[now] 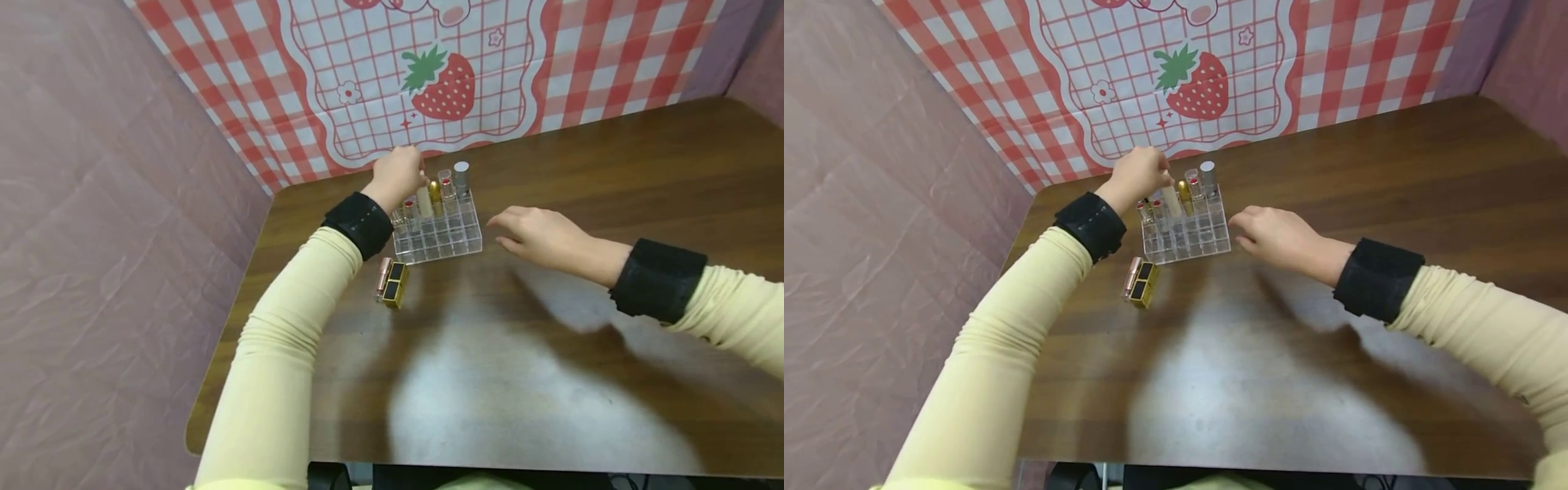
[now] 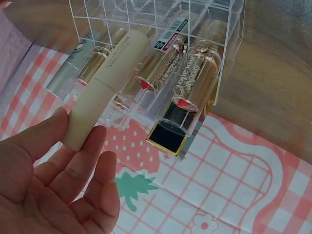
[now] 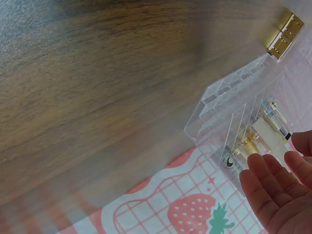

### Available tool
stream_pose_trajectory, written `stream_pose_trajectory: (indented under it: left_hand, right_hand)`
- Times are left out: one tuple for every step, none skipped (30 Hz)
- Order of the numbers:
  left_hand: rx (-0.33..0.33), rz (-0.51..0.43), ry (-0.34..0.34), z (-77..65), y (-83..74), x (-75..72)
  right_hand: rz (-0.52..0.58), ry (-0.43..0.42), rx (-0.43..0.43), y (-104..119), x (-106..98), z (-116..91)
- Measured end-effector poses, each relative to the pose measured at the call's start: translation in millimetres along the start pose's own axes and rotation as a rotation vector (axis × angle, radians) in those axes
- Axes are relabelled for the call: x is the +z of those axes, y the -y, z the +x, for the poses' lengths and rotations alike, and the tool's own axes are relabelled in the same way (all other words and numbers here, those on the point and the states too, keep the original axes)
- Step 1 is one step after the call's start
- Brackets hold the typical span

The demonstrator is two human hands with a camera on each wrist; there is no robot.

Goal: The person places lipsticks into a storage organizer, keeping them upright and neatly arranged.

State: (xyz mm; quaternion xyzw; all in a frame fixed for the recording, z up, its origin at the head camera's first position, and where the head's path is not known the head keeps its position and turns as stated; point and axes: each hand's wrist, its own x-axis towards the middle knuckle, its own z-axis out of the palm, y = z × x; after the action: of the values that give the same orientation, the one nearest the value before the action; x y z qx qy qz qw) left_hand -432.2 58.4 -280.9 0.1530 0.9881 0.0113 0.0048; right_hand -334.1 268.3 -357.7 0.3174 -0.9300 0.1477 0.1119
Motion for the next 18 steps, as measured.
stream_pose_trajectory:
  left_hand:
    - [0.002, 0.003, -0.005, 0.2, 0.5, 0.0]
    - [0.002, 0.005, -0.005, 0.2, 0.7, -0.2]
    - [0.003, 0.009, -0.003, 0.1, 0.9, -0.5]
    - [0.004, 0.012, -0.002, 0.0, 0.9, -0.7]
    - [0.004, 0.017, -0.004, 0.0, 1.1, -0.8]
    - [0.003, 0.023, -0.003, -0.2, 1.1, -1.0]
    - [0.002, 0.029, -0.004, -0.6, 1.0, -1.3]
    - [0.001, 0.036, -0.005, -1.1, 0.8, -1.5]
    - [0.000, 0.045, -0.001, -1.5, 0.5, -2.0]
    - [0.000, 0.057, 0.003, -1.9, -0.3, -2.5]
    - [0.005, 0.073, 0.007, -2.4, -1.3, -3.1]
    - [0.011, 0.091, 0.013, -2.8, -2.6, -3.7]
    - [0.018, 0.108, 0.017, -3.2, -3.7, -4.1]
    - [0.027, 0.124, 0.022, -3.5, -4.7, -4.2]
    - [0.036, 0.140, 0.024, -3.7, -5.5, -4.0]
    - [0.043, 0.156, 0.021, -4.0, -6.1, -3.6]
    - [0.050, 0.170, 0.012, -4.3, -6.0, -2.7]
    - [0.053, 0.173, 0.003, -4.6, -5.5, -1.5]
  right_hand:
    - [0.000, 0.003, 0.003, -0.2, 0.1, 0.3]
    - [0.002, 0.005, 0.005, -0.4, 0.3, 0.6]
    - [0.003, 0.007, 0.006, -0.5, 0.5, 1.0]
    - [0.006, 0.007, 0.003, -0.7, 1.0, 1.3]
    - [0.010, 0.007, 0.000, -0.9, 1.5, 1.7]
    - [0.014, 0.006, -0.005, -1.0, 2.1, 2.2]
    - [0.017, 0.006, -0.011, -1.0, 2.7, 2.6]
    - [0.020, 0.005, -0.016, -1.2, 3.3, 2.9]
    - [0.022, 0.004, -0.019, -1.3, 3.7, 3.2]
    - [0.024, 0.003, -0.021, -1.5, 4.1, 3.3]
    - [0.024, 0.001, -0.019, -1.6, 4.3, 3.4]
    - [0.024, 0.000, -0.016, -1.8, 4.6, 3.3]
    - [0.024, -0.001, -0.013, -2.1, 4.8, 3.3]
    - [0.024, -0.002, -0.010, -2.3, 5.0, 3.3]
    - [0.027, -0.002, -0.008, -2.4, 5.2, 3.5]
    - [0.029, -0.001, -0.008, -2.4, 5.5, 3.8]
    - [0.033, 0.001, -0.008, -2.3, 5.8, 4.3]
    - [0.036, 0.004, -0.014, -2.0, 6.0, 5.1]
